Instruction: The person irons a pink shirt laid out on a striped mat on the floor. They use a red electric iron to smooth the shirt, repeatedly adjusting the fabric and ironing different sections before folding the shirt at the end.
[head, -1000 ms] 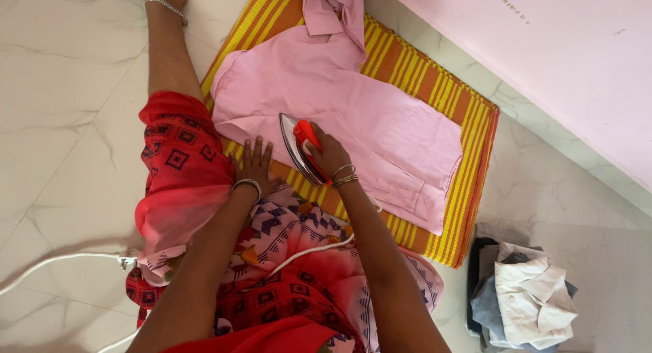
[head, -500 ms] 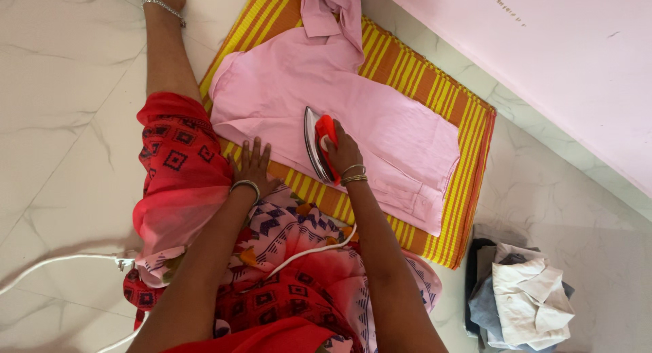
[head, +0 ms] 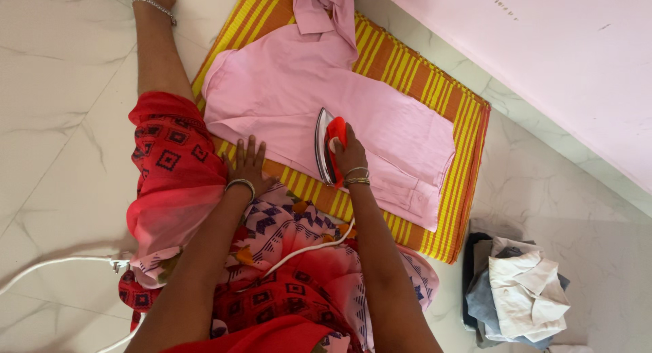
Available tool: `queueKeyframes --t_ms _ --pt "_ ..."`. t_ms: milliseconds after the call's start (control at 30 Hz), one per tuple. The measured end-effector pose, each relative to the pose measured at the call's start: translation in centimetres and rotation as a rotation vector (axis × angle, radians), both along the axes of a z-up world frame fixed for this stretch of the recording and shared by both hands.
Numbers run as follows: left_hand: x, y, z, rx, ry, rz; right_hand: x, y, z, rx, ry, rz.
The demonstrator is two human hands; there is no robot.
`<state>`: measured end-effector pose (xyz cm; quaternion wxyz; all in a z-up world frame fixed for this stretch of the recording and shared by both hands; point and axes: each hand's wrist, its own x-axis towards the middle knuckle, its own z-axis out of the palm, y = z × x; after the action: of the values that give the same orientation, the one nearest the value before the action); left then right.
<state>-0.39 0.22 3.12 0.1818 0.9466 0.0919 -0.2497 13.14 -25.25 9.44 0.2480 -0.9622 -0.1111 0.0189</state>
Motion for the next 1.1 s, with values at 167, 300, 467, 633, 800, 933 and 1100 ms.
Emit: queueKeyframes --t_ms 167,300,467,633,800,933,1100 --pt "0.1 0.0 -0.4 -0.007 -0.023 0.009 -1.4 -2.9 -0.9 -0.051 0.006 -0.073" --pt "0.0 0.1 -1.0 -0.007 -0.037 0.01 -1.1 -5.3 -1.6 -0.096 -0.004 -0.199" --pt "0.2 0.0 -1.4 0.033 -0.037 0.0 -1.6 -7.6 -1.7 -0.089 -0.006 -0.19" --pt "0.2 0.1 -2.1 0.005 -0.055 0.006 -3.2 -9.7 -1.5 -0.081 0.024 -0.243" --pt "0.5 0.0 -3.0 0.068 -0.043 -0.016 -3.3 -11.9 -2.0 -0.128 -0.005 -0.288" --pt "0.2 0.1 -3.7 0.074 -0.113 -0.012 -3.4 -12.5 -2.1 -0.122 0.01 -0.328" --pt "0.3 0.1 -4.3 0.093 -0.122 -0.007 -4.8 -13.8 -2.1 -0.145 -0.033 -0.383"
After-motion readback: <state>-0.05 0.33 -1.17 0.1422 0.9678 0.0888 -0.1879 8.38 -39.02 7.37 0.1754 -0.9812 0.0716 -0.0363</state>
